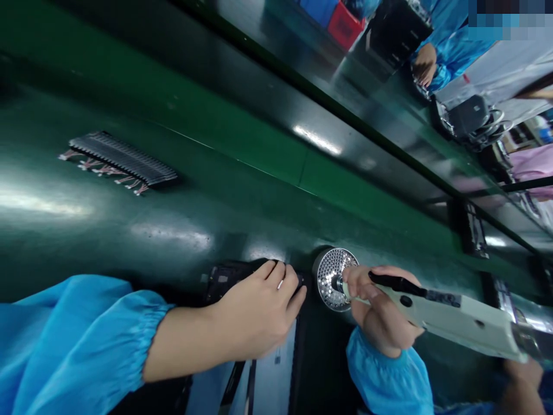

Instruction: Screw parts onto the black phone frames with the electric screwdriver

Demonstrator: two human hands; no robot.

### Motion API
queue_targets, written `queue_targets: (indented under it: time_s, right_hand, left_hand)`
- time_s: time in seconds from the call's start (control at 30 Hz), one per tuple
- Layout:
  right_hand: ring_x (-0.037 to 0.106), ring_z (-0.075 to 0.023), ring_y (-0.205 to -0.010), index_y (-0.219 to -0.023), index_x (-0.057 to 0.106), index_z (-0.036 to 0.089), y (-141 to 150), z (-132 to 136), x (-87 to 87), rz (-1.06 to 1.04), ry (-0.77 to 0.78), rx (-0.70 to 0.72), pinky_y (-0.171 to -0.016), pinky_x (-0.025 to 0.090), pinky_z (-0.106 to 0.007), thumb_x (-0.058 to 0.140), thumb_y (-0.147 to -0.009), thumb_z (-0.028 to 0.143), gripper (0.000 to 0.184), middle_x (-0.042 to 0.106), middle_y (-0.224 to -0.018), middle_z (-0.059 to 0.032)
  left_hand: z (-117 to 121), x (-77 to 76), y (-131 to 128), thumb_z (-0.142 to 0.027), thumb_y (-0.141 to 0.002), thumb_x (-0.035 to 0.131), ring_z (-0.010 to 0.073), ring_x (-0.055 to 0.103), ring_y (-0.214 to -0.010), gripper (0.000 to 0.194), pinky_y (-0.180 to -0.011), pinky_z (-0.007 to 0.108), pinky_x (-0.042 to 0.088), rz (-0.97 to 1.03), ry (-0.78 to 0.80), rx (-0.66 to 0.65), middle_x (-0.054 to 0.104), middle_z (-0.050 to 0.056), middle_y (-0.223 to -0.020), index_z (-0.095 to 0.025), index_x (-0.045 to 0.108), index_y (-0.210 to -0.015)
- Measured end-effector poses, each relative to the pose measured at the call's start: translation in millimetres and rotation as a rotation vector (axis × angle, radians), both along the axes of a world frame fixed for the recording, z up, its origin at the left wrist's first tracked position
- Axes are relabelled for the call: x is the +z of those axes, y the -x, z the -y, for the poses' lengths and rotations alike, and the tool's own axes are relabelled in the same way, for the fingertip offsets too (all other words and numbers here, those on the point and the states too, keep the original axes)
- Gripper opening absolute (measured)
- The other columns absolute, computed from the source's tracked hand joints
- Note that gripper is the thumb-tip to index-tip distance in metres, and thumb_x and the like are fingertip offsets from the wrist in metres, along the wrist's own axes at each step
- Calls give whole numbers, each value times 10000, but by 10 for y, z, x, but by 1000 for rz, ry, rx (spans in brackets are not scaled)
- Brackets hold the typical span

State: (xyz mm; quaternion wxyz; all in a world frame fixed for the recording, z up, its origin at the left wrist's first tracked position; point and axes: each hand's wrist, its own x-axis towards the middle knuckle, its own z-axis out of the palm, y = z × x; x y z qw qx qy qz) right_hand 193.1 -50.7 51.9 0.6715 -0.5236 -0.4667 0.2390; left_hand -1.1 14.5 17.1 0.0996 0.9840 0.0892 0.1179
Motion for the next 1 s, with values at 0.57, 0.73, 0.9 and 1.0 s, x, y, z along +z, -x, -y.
queue_targets:
  time_s: [0.57,0.73,0.9,1.0]
  right_hand:
    - [552,-148,-564,-1061,687,248,296,176,539,10,126,62,-666,508,-390,628,-831,128,266,547,-610,36]
    - [592,-178,-601,-1042,692,243,591,138,481,52,194,138,-640,544,-435,628,-843,90,259,615,-679,-4]
    - [575,-168,-574,-1041,690,240,624,123,380,76,209,159,-642,543,-455,611,-832,82,273,598,-649,2]
    - [570,-164,-567,-1045,690,242,634,121,376,105,201,148,-622,538,-431,620,-832,97,267,602,-651,1]
  left_hand:
    - [83,-20,80,-522,-995,400,394,619,-1033,678,-841,532,495,-155,-99,178,673,254,-1139,-10,523,-1423]
    - [88,12,75,-558,-978,429,391,613,-1025,698,-838,527,485,-172,-51,185,669,245,-1129,-20,537,-1408]
    - [98,16,60,-540,-988,412,394,606,-1021,685,-829,545,486,-165,-49,184,668,233,-1144,-21,521,-1421]
    - [93,28,55,-522,-997,400,397,608,-1022,667,-826,557,495,-176,-40,181,673,226,-1147,-23,520,-1424]
